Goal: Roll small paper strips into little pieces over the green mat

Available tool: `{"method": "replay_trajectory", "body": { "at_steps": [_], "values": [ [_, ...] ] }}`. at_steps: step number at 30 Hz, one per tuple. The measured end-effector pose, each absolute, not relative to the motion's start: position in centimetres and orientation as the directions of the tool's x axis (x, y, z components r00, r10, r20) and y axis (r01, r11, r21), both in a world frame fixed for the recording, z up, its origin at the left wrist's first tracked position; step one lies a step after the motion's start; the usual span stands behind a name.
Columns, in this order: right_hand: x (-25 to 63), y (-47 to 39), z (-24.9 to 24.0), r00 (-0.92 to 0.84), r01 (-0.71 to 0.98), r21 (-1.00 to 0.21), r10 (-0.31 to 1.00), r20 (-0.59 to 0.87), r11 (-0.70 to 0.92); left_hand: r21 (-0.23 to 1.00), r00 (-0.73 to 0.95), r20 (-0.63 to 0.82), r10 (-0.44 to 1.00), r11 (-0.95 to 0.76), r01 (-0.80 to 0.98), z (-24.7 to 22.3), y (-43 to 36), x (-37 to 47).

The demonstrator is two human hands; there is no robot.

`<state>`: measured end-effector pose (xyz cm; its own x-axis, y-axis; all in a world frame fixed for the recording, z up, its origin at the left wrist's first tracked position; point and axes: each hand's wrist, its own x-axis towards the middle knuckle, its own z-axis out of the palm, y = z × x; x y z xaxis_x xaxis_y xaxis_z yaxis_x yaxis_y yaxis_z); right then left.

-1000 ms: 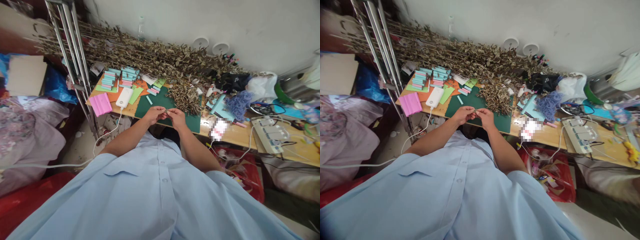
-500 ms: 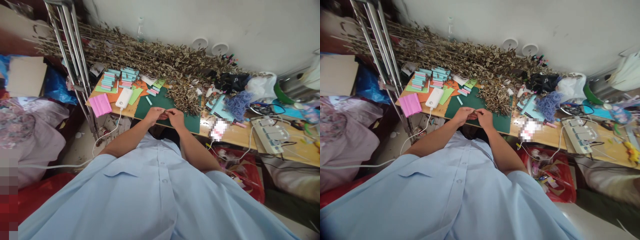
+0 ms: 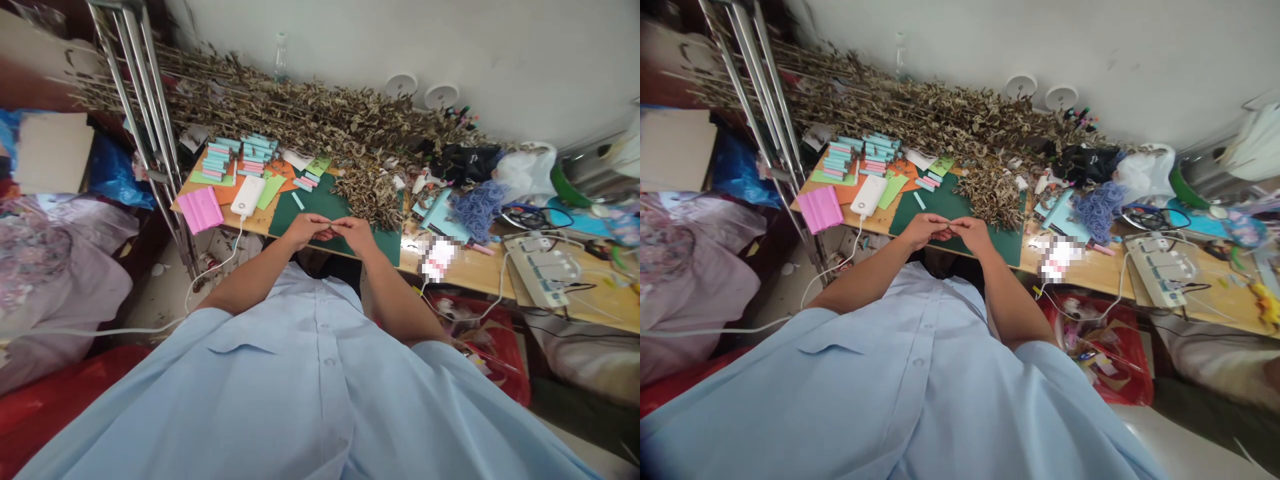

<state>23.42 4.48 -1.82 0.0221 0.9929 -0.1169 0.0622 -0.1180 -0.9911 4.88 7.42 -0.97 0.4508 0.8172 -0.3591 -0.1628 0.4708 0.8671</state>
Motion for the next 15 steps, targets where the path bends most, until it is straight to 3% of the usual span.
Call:
{"method": "replay_trajectory", "body": {
  "at_steps": [3,6,11,15],
  "values": [
    [23.1,4.5,-2.0,0.042,0.049,-0.99,0.991,-0.129,-0.131,0.889,0.44,-0.354,0.825,0.443,-0.116,-0.8,7.5,5.1],
    [23.1,4.6,-2.2,0.08,0.218,-0.972,0.994,-0.077,-0.093,0.917,0.413,-0.338,0.846,0.395,-0.058,-0.6,7.4,5.4],
    [22.8,4.0,-1.8,0.074,0.595,-0.79,0.969,0.234,0.146,0.903,0.333,-0.372,0.867,0.421,-0.088,-0.4,7.0,6.4],
    [22.0,3.4,-1.7,0.024,0.699,-0.661,0.914,0.404,0.274,0.892,0.263,-0.361,0.895,0.414,-0.184,-0.8,6.7,6.9]
  ]
}}
